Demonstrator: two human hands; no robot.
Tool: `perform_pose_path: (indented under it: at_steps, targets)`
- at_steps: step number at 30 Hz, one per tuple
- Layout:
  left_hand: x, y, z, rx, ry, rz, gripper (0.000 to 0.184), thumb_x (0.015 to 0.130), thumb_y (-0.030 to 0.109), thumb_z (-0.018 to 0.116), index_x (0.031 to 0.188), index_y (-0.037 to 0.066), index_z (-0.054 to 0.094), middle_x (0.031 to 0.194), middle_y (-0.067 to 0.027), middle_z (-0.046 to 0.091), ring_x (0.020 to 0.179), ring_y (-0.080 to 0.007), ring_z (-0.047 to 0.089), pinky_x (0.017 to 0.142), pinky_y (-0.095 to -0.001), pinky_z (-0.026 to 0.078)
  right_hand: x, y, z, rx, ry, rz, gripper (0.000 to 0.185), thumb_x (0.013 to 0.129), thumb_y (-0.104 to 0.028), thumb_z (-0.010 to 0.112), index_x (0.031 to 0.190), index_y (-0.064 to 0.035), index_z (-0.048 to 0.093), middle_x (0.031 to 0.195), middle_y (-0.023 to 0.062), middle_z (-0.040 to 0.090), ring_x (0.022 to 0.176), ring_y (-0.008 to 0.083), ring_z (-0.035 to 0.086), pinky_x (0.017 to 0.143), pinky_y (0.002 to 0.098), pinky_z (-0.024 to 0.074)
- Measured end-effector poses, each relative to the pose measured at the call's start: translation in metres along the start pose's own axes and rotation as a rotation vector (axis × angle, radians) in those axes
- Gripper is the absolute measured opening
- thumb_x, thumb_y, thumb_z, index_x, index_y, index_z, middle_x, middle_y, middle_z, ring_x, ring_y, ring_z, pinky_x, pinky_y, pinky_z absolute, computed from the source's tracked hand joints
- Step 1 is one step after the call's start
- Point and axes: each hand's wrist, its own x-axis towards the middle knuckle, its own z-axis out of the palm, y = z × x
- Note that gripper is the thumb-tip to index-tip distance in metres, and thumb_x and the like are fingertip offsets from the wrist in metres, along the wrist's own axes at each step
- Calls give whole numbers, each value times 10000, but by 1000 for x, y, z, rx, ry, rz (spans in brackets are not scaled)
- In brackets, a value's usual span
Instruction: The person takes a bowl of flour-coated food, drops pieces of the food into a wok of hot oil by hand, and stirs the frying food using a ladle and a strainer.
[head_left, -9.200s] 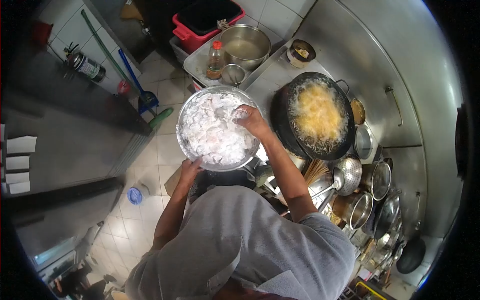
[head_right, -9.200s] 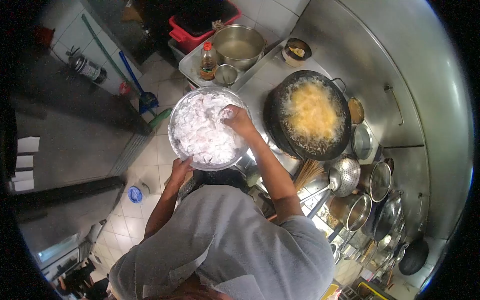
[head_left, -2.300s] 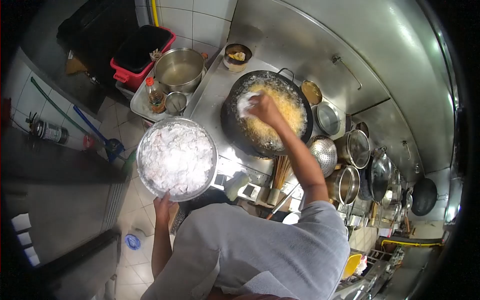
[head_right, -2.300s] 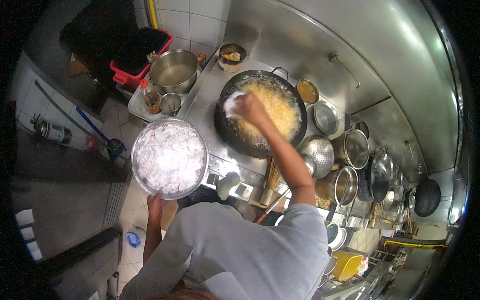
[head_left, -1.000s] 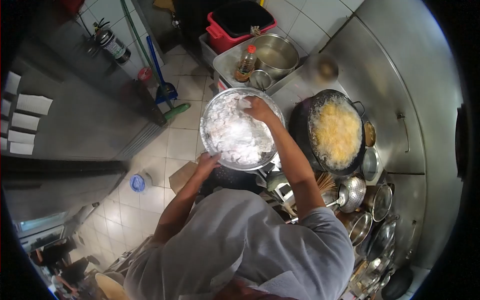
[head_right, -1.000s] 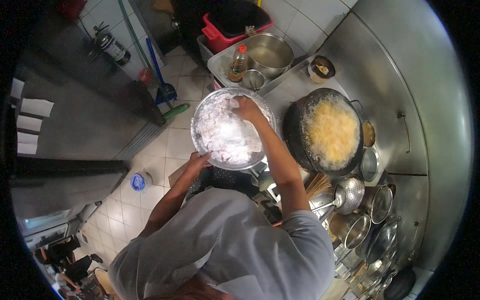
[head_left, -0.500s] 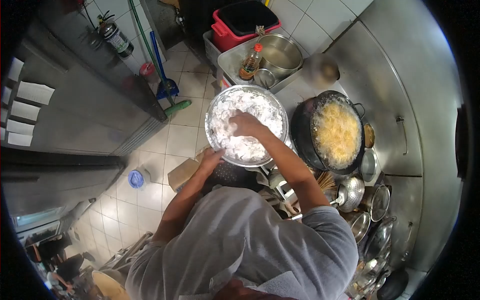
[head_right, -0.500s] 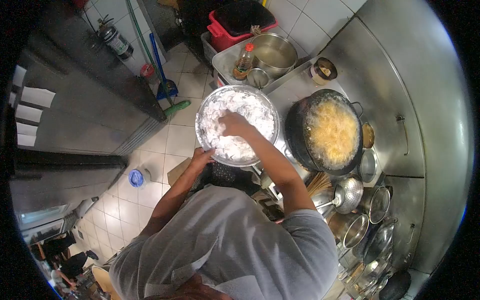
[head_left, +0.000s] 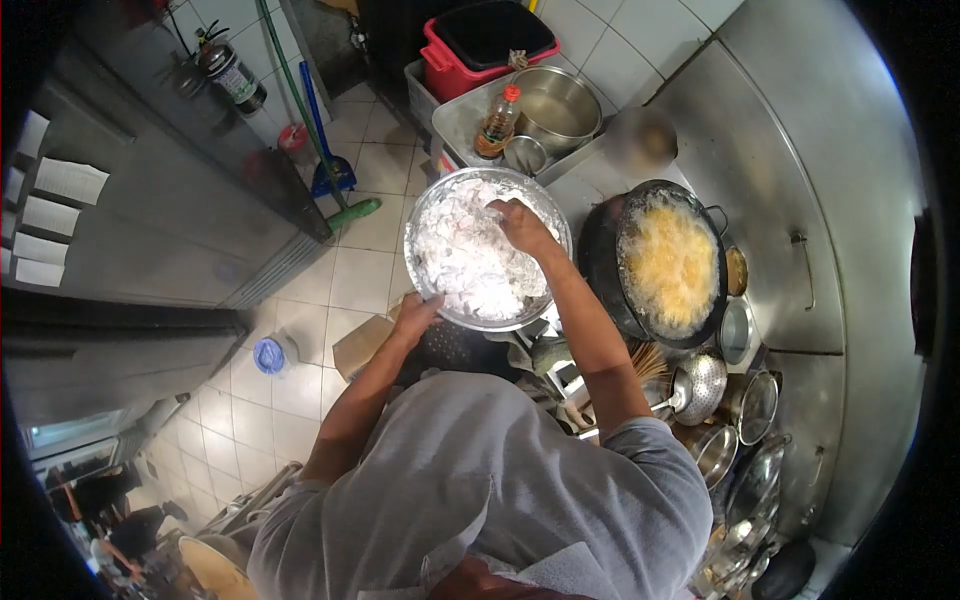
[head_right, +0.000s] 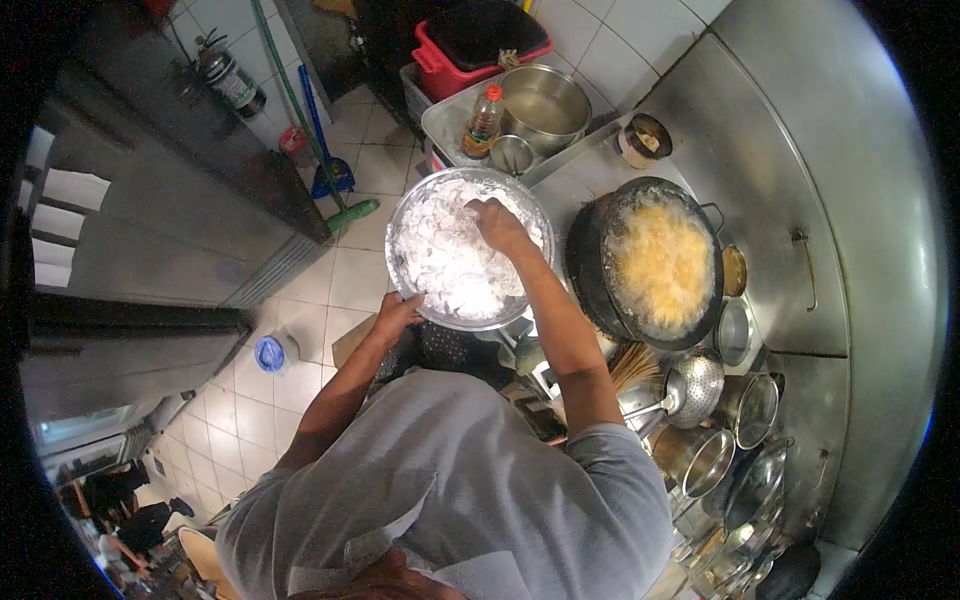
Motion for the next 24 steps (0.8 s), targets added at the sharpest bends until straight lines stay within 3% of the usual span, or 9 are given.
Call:
perform_pose_path:
  at_steps: [2, 4, 6, 8, 16, 19, 20, 24]
  targets:
    - [-1, 1, 0, -3, 6, 2, 357, 892, 272, 626, 1120, -1, 601, 998, -83, 664, 879, -177, 638, 730, -309, 523, -5, -15, -1, -63, -26, -32, 435, 806, -113, 622, 1238, -113, 566, 1120, 227, 573, 1109, 347, 548, 960, 391, 443]
    - [-3, 4, 0, 13, -7, -8, 355, 893, 273, 626, 1118, -1, 604, 997, -82, 664, 871, -176, 638, 730, -313, 523, -15, -58, -13, -94, -195, 48, 446, 805, -134, 625, 1247, -146, 567, 1078, 211, 552, 1114, 351, 533, 966, 401, 437]
    - [-3, 4, 2, 9, -3, -2, 352, 893, 268, 625, 1114, -5, 606, 992, -82, 664, 866, -174, 637, 723, -310, 524, -19, -63, 1, -131, -247, 9, 469, 788, -155, 635, 1252, -167, 568, 1144, 184, 561, 1136, 334, 532, 972, 395, 438]
    - [-3, 4, 1, 7, -1, 5, 348, 894, 263, 625, 1110, -8, 607, 987, -83, 664, 860, -172, 636, 717, -306, 525, -15, -52, 28, -266, -88, -183, 495, 767, -163, 646, 1256, -179, 569, 1190, 163, 561, 1141, 320, 536, 971, 396, 442]
    - [6, -6, -4, 83, -7, -24, 376, 894, 233, 611, 1162, -28, 579, 1028, -107, 656, 869, -187, 648, 695, -307, 544, -18, -53, 19, 31, -51, 0, 472, 732, -130, 620, 1203, -154, 598, 1206, 145, 570, 1072, 319, 574, 959, 389, 452]
    - [7, -11, -6, -64, -36, 4, 376, 893, 229, 611, 1167, -27, 576, 1035, -108, 656, 860, -193, 652, 686, -307, 544, -19, -46, 46, -121, 87, -291, 439, 728, -123, 646, 1166, -122, 607, 1077, 171, 586, 944, 335, 627, 828, 437, 516]
    - [9, -13, -5, -50, -77, 1, 376, 893, 229, 611, 1167, -27, 576, 1035, -108, 656, 860, -193, 652, 686, -307, 544, -16, -58, 42, -199, -65, -116, 423, 749, -139, 639, 1170, -132, 598, 1091, 157, 595, 977, 319, 612, 880, 426, 483]
    - [7, -9, -4, 8, -37, -15, 357, 892, 203, 608, 1157, -33, 571, 1016, -115, 657, 829, -192, 658, 647, -300, 551, -24, -57, 32, -6, 151, -81, 341, 764, -117, 634, 1105, -123, 629, 1048, 172, 597, 943, 349, 611, 850, 417, 492]
